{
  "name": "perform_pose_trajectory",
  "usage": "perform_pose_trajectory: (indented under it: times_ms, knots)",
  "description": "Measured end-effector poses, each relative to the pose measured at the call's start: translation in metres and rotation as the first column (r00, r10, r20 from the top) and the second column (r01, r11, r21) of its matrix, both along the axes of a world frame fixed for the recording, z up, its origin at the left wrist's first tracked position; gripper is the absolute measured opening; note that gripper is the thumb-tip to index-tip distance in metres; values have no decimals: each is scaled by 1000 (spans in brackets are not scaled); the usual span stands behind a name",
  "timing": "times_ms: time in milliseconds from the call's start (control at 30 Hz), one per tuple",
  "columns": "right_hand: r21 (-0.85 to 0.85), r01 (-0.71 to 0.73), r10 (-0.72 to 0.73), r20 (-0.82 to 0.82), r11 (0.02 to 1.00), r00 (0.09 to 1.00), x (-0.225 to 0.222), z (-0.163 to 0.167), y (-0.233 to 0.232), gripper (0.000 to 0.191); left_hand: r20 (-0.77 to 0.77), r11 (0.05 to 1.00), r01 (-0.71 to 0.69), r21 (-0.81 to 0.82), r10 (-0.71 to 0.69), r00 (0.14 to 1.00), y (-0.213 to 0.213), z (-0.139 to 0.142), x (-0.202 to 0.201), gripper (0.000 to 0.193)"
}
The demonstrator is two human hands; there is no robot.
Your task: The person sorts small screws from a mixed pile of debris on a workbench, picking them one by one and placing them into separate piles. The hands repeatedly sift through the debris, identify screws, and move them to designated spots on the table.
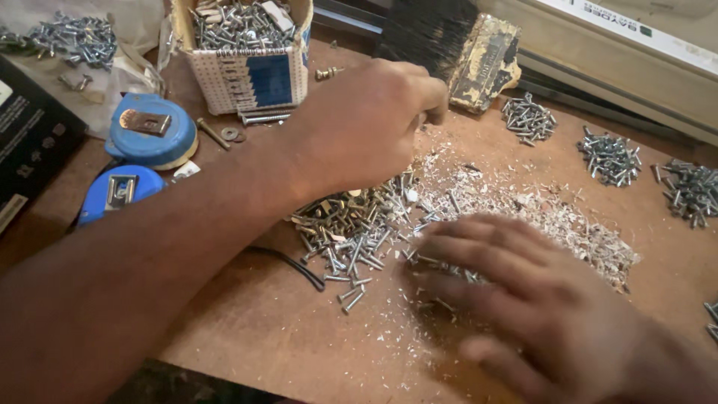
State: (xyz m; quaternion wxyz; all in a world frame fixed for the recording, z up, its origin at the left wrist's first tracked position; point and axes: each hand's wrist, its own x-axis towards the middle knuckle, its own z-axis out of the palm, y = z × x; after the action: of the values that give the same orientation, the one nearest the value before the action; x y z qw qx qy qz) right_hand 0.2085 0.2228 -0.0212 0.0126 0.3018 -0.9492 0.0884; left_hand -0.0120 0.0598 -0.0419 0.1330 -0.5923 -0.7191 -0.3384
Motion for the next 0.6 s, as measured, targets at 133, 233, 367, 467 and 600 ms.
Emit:
perform_pose_trajectory:
  times_ms: [133,233,367,467,600]
  knots:
    - [269,-286,322,-103,920,941,-10,-19,-18,63,27,1000,8,-25,-7,1000,1,-2,2,23]
    - [143,-65,66,3,988,998,-4,-15,-12,70,41,998,2,-55,0,999,1,-2,3,24]
    - [-170,-13,8,-33,985,999,-13,-9,26,53,36,995,15,-96,-11,999,2,2,5,22]
    - [-365,219,-214,56,905,975,-7,-1,37,47,14,995,44,-88,-43,999,1,3,8,25]
    - [-235,375,-351,139,896,926,-15,8,27,55,-1,996,50,-76,-51,999,-2,5,10,27]
